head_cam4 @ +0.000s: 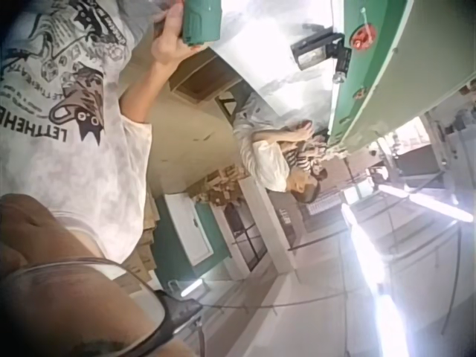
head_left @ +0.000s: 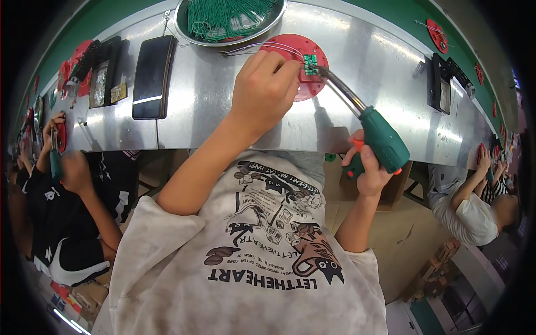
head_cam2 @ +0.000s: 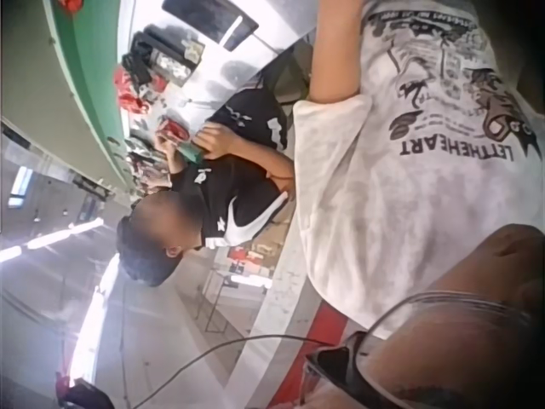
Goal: Soldering small electronic components onto red circular circuit boards on a factory assembly line.
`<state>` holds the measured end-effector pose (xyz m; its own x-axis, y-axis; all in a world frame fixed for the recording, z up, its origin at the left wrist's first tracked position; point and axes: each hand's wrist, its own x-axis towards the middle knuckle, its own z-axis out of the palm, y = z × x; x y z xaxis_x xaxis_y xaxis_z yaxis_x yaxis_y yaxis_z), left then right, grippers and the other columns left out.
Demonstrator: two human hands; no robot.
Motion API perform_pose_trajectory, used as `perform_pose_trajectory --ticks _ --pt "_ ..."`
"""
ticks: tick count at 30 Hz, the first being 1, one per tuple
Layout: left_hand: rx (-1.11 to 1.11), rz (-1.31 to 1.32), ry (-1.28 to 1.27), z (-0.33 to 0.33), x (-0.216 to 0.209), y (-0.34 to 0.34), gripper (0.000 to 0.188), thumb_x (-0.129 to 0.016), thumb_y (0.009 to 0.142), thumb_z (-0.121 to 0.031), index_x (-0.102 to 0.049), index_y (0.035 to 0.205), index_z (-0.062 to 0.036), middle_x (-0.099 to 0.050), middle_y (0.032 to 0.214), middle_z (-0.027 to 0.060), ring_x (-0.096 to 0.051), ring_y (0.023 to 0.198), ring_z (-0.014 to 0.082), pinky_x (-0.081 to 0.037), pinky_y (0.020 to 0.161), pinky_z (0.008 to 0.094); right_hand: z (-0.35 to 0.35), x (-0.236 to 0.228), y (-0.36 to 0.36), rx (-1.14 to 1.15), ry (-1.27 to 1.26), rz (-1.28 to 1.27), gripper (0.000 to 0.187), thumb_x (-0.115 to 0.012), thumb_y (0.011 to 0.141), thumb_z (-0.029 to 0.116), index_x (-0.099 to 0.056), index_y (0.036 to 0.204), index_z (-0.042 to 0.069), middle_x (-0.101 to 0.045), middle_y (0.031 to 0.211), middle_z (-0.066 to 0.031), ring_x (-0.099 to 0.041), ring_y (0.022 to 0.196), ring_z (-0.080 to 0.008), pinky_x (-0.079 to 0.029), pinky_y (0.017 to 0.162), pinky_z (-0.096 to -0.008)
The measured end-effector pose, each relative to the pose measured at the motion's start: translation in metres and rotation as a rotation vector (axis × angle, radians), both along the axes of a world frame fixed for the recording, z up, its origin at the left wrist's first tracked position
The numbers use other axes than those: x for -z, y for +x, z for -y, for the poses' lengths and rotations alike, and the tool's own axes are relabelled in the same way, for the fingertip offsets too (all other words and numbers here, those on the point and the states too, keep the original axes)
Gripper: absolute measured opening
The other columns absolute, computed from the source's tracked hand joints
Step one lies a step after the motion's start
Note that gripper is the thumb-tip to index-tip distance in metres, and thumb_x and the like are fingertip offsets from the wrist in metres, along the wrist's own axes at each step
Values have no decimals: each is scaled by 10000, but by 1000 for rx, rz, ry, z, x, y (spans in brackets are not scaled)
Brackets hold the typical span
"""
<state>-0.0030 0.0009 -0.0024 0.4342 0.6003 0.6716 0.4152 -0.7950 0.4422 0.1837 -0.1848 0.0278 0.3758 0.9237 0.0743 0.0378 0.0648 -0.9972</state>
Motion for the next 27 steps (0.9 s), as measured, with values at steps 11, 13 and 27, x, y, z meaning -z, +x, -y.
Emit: perform_pose_trajectory --ticks 11,13,27 --pt "-6 -45 -9 5 -8 -1 153 -734 800 -14 -720 952 -22 -658 875 92 -616 794 283 -506 702 396 8 8 11 169 113 23 450 -598 941 180 -551 1273 -121 -667 1044 -241 -633 519 -235 -530 477 -324" --pt "-16 -41 23 5 -8 -1 146 -728 785 -42 -716 930 -32 -630 858 76 -602 794 265 -490 712 388 8 7 10 177 121 17 450 -595 944 180 -548 1274 -122 -667 1041 -240 -633 518 -235 -528 474 -322" --pt "-100 14 57 1 -36 5 352 -799 695 -155 -719 1031 -87 -635 1012 88 -571 999 283 -445 864 424 -2 2 45 281 234 23 422 -530 991 208 -497 1253 -121 -636 1025 -242 -629 517 -226 -525 427 -346"
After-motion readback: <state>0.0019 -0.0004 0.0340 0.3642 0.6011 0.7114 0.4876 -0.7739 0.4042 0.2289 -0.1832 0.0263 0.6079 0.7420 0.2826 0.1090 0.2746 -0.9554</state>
